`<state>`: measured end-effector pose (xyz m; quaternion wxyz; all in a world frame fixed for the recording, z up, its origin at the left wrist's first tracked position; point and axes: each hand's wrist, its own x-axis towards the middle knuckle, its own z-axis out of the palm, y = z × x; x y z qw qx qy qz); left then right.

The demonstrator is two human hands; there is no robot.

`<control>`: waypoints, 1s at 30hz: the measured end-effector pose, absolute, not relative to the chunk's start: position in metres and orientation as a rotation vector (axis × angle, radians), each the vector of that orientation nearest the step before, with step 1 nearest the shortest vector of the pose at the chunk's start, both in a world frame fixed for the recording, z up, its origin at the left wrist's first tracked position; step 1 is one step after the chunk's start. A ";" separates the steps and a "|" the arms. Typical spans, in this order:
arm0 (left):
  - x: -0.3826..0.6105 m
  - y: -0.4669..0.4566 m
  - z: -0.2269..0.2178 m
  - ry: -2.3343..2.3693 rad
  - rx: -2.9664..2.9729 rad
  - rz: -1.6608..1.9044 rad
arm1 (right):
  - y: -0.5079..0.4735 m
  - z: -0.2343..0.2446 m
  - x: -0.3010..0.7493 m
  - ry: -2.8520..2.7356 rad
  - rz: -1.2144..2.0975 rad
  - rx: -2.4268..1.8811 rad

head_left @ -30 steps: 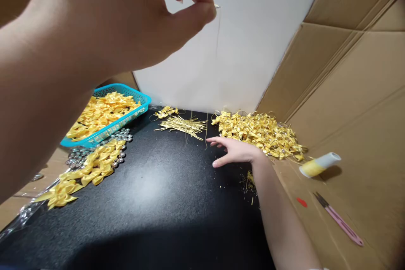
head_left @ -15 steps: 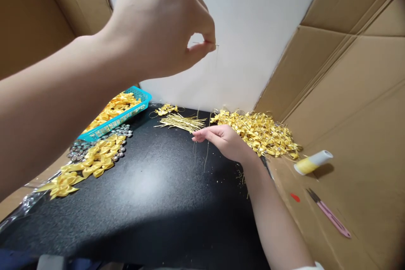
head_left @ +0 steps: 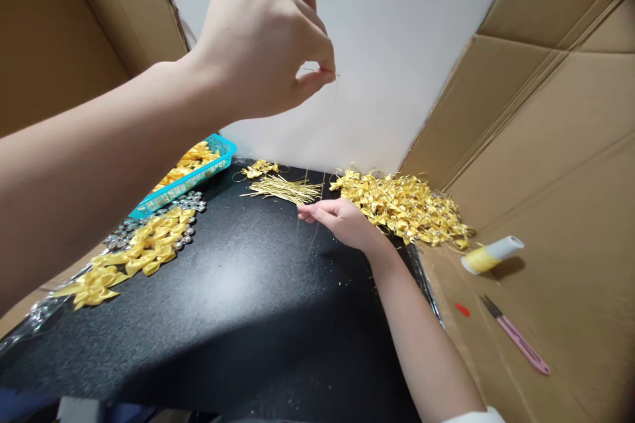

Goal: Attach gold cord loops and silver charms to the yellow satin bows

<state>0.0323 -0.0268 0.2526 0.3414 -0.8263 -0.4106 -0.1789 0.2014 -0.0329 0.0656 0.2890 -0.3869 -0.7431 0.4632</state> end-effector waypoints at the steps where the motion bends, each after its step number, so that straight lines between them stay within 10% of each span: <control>1: 0.032 -0.027 0.253 -1.068 -2.156 -0.455 | -0.033 0.065 0.201 -1.983 1.240 -1.030; 9: 0.034 -0.031 0.258 -1.103 -2.144 -0.478 | -0.033 0.052 0.199 -1.982 1.294 -0.885; 18: 0.010 -0.005 0.257 -1.116 -2.088 -0.619 | -0.044 0.042 0.180 -1.441 2.073 -0.631; 30: -0.097 -0.005 0.103 -1.924 -3.278 -0.535 | -0.101 0.039 0.295 -1.364 1.757 -1.229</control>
